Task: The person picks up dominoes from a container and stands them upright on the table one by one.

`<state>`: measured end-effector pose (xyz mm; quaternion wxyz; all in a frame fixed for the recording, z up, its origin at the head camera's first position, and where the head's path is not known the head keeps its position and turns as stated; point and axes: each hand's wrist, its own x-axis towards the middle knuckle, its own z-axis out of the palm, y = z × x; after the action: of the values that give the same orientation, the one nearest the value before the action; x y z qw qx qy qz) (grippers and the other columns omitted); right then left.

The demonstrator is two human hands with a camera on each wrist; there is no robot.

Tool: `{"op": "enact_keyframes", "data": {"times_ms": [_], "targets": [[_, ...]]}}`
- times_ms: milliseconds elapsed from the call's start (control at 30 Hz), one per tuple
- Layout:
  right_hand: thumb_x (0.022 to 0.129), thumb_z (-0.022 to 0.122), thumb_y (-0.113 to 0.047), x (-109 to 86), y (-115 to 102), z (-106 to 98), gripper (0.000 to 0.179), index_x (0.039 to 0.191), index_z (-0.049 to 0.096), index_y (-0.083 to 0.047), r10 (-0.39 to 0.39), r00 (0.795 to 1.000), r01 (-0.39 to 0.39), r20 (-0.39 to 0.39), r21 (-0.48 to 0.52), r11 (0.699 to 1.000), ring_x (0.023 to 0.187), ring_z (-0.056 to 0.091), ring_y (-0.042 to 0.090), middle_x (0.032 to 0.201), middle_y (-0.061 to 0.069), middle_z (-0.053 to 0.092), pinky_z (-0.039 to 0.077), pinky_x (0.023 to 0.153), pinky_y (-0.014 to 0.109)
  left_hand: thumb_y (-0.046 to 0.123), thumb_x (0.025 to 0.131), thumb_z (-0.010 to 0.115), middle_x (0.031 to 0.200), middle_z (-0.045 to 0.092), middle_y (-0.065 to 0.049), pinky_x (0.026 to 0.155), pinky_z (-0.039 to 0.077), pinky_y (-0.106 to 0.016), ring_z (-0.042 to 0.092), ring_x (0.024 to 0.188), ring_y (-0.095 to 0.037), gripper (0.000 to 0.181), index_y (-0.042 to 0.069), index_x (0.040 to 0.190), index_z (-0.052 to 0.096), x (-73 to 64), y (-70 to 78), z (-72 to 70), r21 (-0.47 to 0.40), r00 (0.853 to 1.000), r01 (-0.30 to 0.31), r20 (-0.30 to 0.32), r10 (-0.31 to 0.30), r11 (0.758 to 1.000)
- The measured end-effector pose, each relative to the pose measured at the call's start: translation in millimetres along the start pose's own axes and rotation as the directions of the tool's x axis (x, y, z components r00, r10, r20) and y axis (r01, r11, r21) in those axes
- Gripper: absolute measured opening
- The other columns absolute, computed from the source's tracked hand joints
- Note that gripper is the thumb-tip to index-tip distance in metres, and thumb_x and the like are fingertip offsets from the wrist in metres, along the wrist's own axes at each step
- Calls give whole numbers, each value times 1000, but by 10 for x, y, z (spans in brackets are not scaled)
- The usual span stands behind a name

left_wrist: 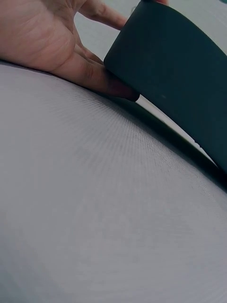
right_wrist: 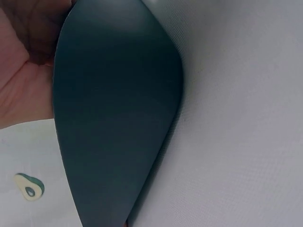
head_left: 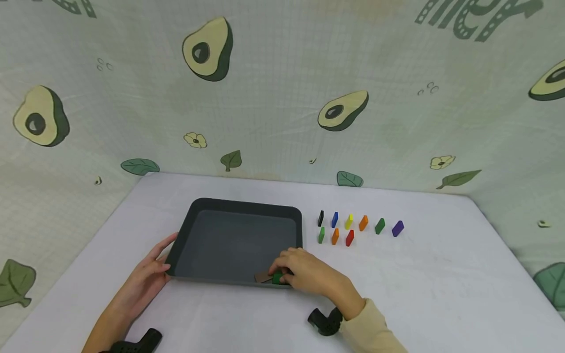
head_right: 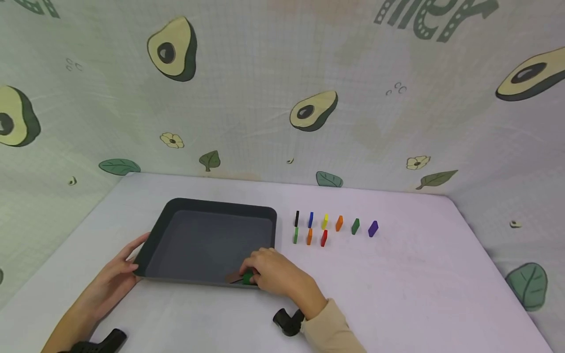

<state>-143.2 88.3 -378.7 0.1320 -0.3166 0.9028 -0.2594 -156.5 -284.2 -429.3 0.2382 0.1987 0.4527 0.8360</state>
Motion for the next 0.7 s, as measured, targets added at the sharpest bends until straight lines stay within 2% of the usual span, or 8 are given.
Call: {"op": "enact_keyframes", "data": {"times_ms": [267,400,500,700], "targets": [[87,62,-7,-9,4,-27,17,99,69,-16,5,1000,-4,-7,25,1000,81,47,5,91,-5,62,41,72,19,-9,94,19,144,42,1,98,40,-23,46,126,-11,61,18,149,16,0,-8,-11,-4,1000,3,6,-3,1000],[88,61,-8,-21,4,-60,14,100,66,-13,23,1000,-21,-18,77,997,76,46,4,83,-6,57,42,67,18,-10,94,18,145,41,1,98,40,-23,45,127,-11,61,17,149,15,3,-12,-15,-11,1000,-1,18,1,1000],[88,61,-10,-39,1,-96,13,100,64,-12,44,998,-40,-44,101,994,72,46,3,78,-9,51,43,64,17,-9,94,18,145,40,0,99,40,-23,45,127,-11,61,16,149,14,7,-9,-14,-6,1000,-3,19,3,1000],[87,63,-8,-92,-6,-190,14,100,63,-10,47,992,-36,-118,92,995,73,48,4,80,-8,53,45,65,18,-9,94,19,145,40,1,98,40,-23,45,127,-11,62,16,149,13,11,5,-7,12,1000,4,9,-4,1000]]}}
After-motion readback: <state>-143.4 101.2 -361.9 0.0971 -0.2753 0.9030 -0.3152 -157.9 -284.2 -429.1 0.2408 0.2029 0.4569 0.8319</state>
